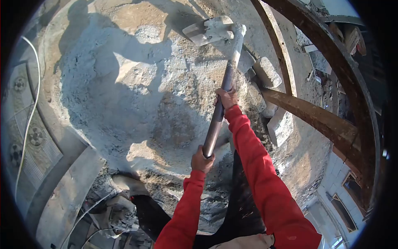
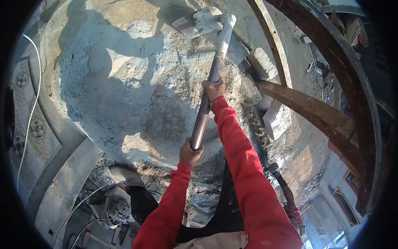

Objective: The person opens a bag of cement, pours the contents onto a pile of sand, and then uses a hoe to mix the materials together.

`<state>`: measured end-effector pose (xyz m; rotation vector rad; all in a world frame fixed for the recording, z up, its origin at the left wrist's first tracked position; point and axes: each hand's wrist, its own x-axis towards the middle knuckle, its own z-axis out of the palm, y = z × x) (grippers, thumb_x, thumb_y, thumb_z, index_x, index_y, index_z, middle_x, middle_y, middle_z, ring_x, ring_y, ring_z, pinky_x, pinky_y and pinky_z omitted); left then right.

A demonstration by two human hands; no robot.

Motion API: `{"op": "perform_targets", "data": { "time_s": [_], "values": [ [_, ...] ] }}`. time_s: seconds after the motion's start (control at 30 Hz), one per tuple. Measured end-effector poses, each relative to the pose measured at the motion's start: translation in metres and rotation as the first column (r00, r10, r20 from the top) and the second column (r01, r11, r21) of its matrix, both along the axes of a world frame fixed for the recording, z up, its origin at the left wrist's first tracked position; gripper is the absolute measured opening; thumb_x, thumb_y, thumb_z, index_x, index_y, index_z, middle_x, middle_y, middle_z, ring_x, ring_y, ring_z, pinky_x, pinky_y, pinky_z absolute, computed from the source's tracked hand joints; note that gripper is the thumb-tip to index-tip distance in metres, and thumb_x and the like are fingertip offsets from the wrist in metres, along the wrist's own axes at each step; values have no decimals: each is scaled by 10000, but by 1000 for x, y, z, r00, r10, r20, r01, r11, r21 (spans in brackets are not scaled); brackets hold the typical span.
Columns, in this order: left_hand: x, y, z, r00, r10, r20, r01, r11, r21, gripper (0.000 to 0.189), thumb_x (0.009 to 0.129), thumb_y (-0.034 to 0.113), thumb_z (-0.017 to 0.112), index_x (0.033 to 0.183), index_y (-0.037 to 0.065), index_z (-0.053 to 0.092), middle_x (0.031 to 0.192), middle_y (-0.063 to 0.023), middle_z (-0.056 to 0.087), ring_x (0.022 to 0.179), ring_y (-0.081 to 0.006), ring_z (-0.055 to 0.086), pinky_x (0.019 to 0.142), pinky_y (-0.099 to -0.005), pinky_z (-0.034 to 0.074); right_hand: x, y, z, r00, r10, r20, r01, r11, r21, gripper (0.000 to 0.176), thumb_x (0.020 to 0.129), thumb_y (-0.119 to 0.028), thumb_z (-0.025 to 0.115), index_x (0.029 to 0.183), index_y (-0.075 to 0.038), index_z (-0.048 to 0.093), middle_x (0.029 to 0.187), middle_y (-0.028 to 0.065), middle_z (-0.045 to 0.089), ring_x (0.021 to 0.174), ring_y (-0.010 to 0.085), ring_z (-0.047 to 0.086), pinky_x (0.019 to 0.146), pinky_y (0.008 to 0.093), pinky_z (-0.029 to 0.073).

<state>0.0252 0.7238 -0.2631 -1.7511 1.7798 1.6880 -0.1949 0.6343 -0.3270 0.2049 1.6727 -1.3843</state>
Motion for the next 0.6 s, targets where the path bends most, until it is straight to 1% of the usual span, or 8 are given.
{"op": "perform_targets", "data": {
  "time_s": [0.13, 0.2, 0.27, 0.37, 0.4, 0.47, 0.57, 0.6],
  "values": [
    [48, 8, 33, 994, 14, -112, -3, 995, 97, 429, 660, 239, 718, 951, 2, 510, 623, -111, 582, 558, -240, 605, 493, -363, 464, 48, -1, 7, 995, 88, -38, -74, 953, 294, 328, 688, -33, 601, 912, -3, 363, 547, 89, 487, 383, 189, 510, 340, 337, 459],
    [69, 9, 83, 989, 124, 76, -145, 791, 595, 452, 646, 240, 694, 986, -5, 525, 810, -224, 620, 776, -377, 618, 677, -429, 478, 85, 17, 23, 993, 117, 0, -106, 899, 425, 369, 690, -36, 609, 965, 7, 366, 555, 89, 487, 381, 189, 503, 338, 348, 462],
    [116, 63, 82, 998, 51, 43, -64, 901, 429, 469, 647, 235, 686, 1026, 5, 531, 853, -212, 626, 830, -360, 619, 708, -423, 480, 121, 46, 46, 990, 135, 42, -140, 901, 411, 376, 690, -39, 621, 973, 10, 379, 564, 86, 486, 375, 188, 499, 334, 352, 460],
    [149, 101, 141, 992, 76, 98, -110, 901, 419, 494, 638, 254, 698, 1050, 23, 553, 892, -212, 630, 850, -333, 626, 731, -408, 486, 161, 92, 98, 993, 108, 52, -119, 938, 326, 331, 692, -31, 613, 931, -3, 386, 541, 89, 489, 364, 196, 503, 327, 341, 451],
    [159, 119, 159, 982, 56, 183, -145, 843, 518, 504, 635, 266, 709, 1059, 32, 569, 906, -199, 636, 865, -321, 628, 749, -400, 486, 173, 109, 119, 986, 119, 114, -149, 940, 307, 326, 695, -22, 604, 932, -11, 381, 552, 85, 490, 370, 192, 508, 338, 337, 454],
    [195, 182, 174, 993, 115, 30, -118, 938, 326, 517, 630, 233, 730, 1067, 21, 554, 825, -129, 625, 650, -198, 612, 601, -330, 493, 200, 149, 142, 976, 145, 162, -191, 929, 317, 320, 692, -7, 613, 917, -9, 387, 586, 82, 504, 392, 189, 523, 352, 332, 456],
    [194, 196, 191, 995, 98, -32, -84, 950, 302, 502, 640, 218, 739, 1072, 36, 558, 839, -98, 623, 665, -168, 605, 611, -316, 487, 196, 133, 190, 971, 174, 165, -219, 922, 320, 344, 685, -11, 615, 951, -1, 397, 605, 78, 516, 418, 179, 532, 370, 322, 458],
    [186, 191, 174, 985, 169, -21, -146, 903, 403, 484, 650, 255, 733, 1053, 38, 576, 854, -128, 637, 750, -217, 625, 667, -347, 489, 193, 127, 196, 967, 200, 160, -241, 920, 309, 388, 680, -23, 613, 1000, 3, 396, 618, 75, 518, 435, 171, 533, 386, 315, 461]
  ]
}}
